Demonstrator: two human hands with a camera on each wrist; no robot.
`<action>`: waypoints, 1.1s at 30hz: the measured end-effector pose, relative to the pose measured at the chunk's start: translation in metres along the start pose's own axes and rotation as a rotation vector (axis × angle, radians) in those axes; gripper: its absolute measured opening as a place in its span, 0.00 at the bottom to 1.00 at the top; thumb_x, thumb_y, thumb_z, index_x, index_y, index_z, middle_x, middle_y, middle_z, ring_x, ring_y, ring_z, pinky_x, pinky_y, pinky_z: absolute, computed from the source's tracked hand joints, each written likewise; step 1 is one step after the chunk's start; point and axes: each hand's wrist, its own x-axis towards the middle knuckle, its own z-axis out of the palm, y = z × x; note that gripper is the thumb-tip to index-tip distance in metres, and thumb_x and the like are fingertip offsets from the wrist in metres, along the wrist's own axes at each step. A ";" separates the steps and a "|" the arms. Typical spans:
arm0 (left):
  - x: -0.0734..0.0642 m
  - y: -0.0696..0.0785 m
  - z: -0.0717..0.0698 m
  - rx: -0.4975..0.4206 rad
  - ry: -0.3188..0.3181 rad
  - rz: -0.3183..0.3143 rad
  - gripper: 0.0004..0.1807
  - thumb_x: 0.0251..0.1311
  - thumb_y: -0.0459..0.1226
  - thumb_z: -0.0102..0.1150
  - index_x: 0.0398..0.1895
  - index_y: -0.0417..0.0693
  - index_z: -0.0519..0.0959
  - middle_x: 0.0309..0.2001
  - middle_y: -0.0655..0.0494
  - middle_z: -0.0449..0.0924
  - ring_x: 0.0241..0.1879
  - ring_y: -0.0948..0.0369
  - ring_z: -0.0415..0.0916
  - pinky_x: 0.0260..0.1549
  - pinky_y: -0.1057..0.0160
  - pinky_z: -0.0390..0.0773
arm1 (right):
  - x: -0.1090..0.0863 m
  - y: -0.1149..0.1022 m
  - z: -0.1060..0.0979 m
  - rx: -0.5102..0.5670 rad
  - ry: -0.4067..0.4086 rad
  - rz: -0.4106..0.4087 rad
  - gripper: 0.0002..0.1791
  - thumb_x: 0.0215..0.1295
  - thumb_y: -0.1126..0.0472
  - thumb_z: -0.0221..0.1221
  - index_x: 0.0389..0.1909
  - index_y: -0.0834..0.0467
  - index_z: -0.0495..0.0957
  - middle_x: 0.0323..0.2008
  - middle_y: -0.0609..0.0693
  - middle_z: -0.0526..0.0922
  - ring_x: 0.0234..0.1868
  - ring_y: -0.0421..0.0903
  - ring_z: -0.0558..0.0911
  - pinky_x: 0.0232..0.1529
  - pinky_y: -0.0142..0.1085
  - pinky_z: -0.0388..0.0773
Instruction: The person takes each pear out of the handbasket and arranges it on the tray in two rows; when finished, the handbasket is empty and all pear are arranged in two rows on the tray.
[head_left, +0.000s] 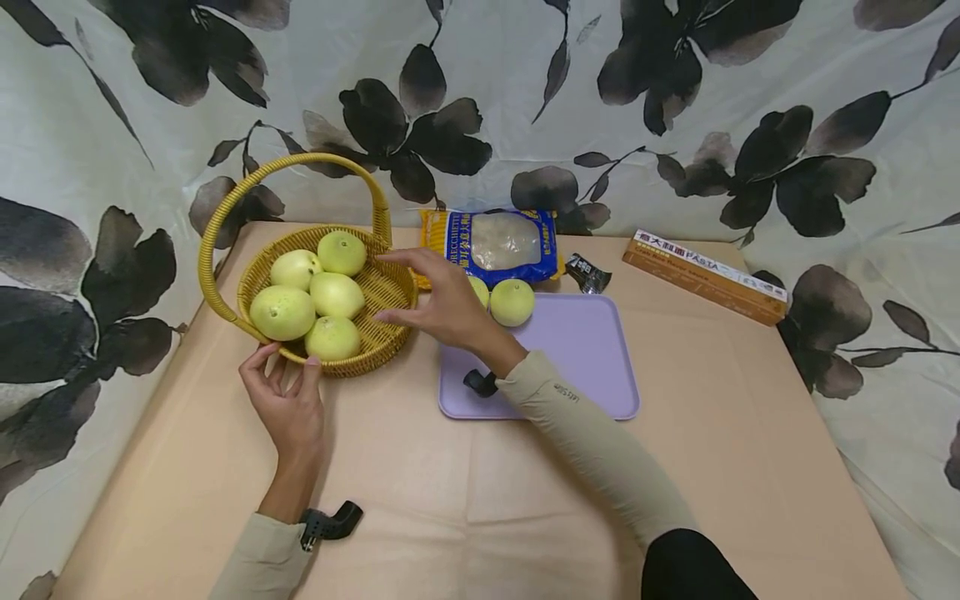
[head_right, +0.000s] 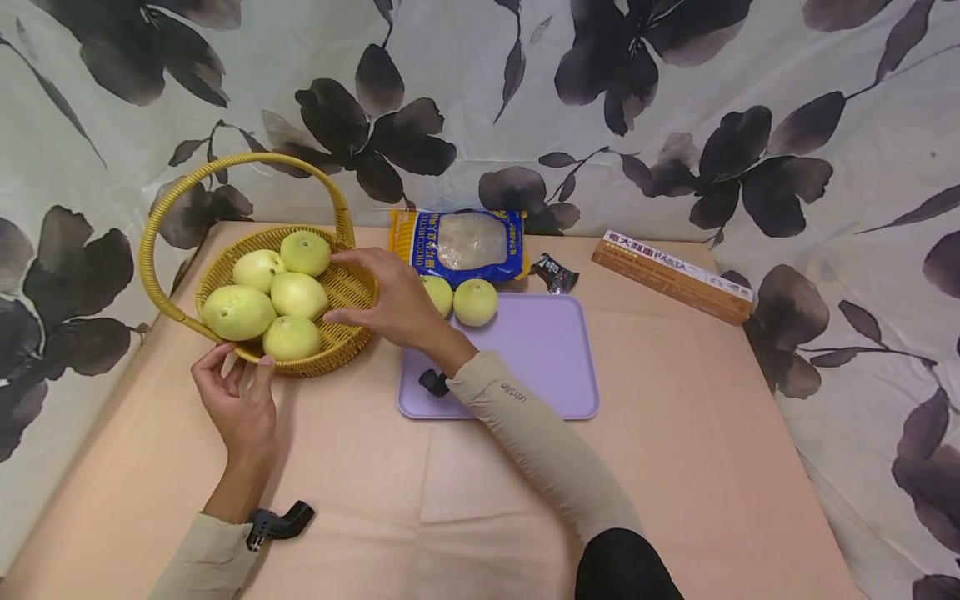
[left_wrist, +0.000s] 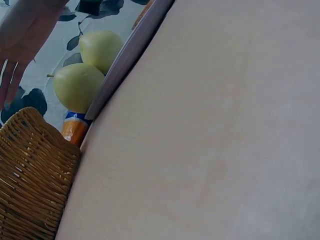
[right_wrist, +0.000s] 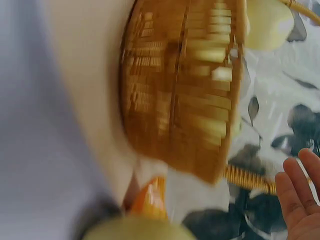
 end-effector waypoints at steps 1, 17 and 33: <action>0.000 0.000 0.000 0.002 0.000 0.000 0.28 0.67 0.25 0.62 0.67 0.41 0.65 0.73 0.50 0.61 0.75 0.48 0.66 0.54 0.70 0.81 | 0.003 -0.002 0.006 0.020 -0.013 -0.009 0.42 0.54 0.46 0.81 0.69 0.50 0.78 0.68 0.47 0.81 0.71 0.41 0.77 0.73 0.34 0.71; 0.001 0.000 0.001 0.018 0.001 0.009 0.28 0.68 0.25 0.63 0.68 0.40 0.64 0.71 0.51 0.63 0.71 0.51 0.70 0.52 0.71 0.83 | 0.047 -0.025 0.083 0.209 -0.253 -0.012 0.40 0.62 0.49 0.77 0.74 0.50 0.74 0.71 0.46 0.78 0.72 0.46 0.77 0.73 0.27 0.70; 0.001 -0.001 0.000 -0.001 0.006 0.020 0.28 0.67 0.25 0.64 0.68 0.41 0.66 0.69 0.51 0.65 0.70 0.51 0.71 0.51 0.71 0.83 | 0.064 -0.031 0.103 0.161 -0.352 0.062 0.37 0.63 0.48 0.75 0.73 0.44 0.74 0.68 0.37 0.79 0.59 0.28 0.75 0.59 0.21 0.73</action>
